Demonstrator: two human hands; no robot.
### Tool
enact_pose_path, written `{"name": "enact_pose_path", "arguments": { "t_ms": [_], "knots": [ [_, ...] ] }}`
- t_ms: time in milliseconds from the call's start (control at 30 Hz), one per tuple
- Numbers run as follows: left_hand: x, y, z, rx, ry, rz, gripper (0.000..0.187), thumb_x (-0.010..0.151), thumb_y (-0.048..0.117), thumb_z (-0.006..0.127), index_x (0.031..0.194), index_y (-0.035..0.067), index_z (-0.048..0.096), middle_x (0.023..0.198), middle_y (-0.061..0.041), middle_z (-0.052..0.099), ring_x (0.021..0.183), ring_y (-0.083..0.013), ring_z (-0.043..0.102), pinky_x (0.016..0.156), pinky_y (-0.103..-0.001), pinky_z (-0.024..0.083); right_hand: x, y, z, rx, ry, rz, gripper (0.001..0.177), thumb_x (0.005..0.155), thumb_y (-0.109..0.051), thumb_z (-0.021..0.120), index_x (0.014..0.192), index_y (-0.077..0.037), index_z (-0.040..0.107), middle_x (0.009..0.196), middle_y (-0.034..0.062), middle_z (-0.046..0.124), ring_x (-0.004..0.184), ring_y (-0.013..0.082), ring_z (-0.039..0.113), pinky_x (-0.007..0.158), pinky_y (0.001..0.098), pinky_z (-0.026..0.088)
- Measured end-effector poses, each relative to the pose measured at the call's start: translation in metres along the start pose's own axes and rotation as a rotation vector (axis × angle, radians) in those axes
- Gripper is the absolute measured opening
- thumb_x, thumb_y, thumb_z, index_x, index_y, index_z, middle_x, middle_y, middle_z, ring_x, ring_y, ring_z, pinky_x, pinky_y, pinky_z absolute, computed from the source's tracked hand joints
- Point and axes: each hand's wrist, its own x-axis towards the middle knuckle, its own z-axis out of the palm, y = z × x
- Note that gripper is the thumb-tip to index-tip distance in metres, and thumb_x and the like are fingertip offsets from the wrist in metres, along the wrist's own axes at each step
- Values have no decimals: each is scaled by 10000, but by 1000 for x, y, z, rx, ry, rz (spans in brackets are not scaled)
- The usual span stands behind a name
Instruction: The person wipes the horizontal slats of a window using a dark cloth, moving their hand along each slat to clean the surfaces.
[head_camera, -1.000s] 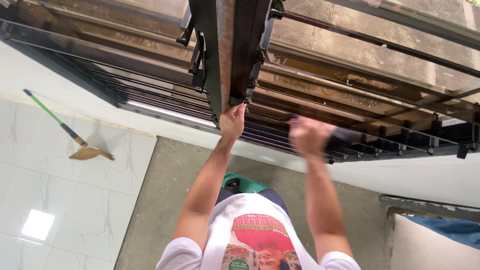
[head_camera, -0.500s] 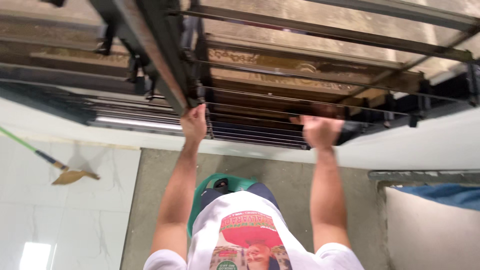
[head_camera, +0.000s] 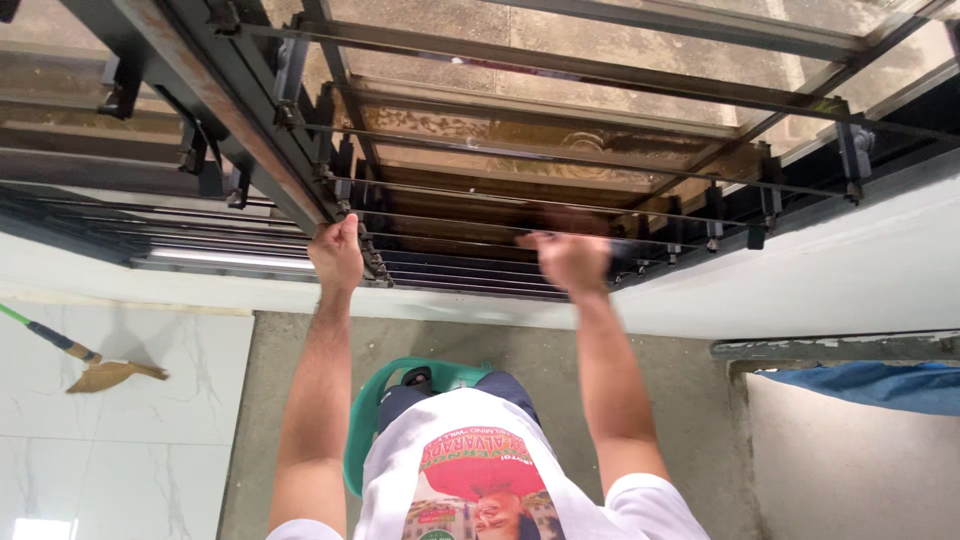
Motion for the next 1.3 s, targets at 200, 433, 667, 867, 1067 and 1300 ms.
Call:
{"name": "enact_pose_path", "arguments": {
  "t_ms": [200, 433, 667, 867, 1067, 1300],
  "knots": [
    [-2, -5, 2, -42, -4, -39, 320, 1048, 278, 713, 935, -18, 757, 871, -78, 676, 706, -162, 611, 614, -337, 485, -6, 73, -25, -339, 567, -172, 425, 792, -508, 761, 810, -86, 707, 780, 102, 680, 651, 303, 657, 560, 449, 511],
    [-3, -6, 3, -54, 32, -31, 298, 1042, 270, 726, 967, -17, 760, 869, -81, 691, 714, -145, 622, 627, -333, 493, -15, 42, 2, 461, 87, 171, 344, 931, -330, 701, 1179, -92, 686, 881, 56, 744, 745, 268, 741, 740, 449, 596],
    [-5, -4, -2, -18, -16, -106, 327, 1047, 297, 723, 973, -19, 761, 788, -99, 675, 693, -159, 587, 636, -330, 468, -30, 117, 10, -130, 292, 21, 167, 934, -284, 719, 1005, -134, 740, 1068, 138, 720, 992, 379, 667, 887, 544, 512],
    [-1, -5, 2, -39, 18, -14, 338, 1039, 294, 728, 943, -30, 746, 797, -92, 668, 697, -160, 599, 638, -329, 477, -37, 130, 17, -150, 128, 58, 146, 976, -278, 714, 1031, -150, 759, 1044, 128, 712, 937, 384, 660, 876, 551, 504],
    [0, -5, 5, -40, 24, -39, 328, 1015, 286, 735, 914, -26, 753, 771, -85, 663, 664, -155, 598, 618, -332, 479, -18, 99, -3, -286, 494, -99, 288, 865, -278, 687, 1032, -63, 781, 1029, 154, 733, 884, 342, 690, 783, 478, 552],
    [-2, 0, 1, -103, -13, -135, 320, 1018, 296, 714, 939, -9, 770, 789, -48, 683, 650, -119, 594, 583, -316, 473, -12, -36, 19, 92, 287, -181, 232, 895, -291, 675, 970, -107, 795, 958, 114, 733, 842, 318, 687, 778, 469, 536]
  ]
}}
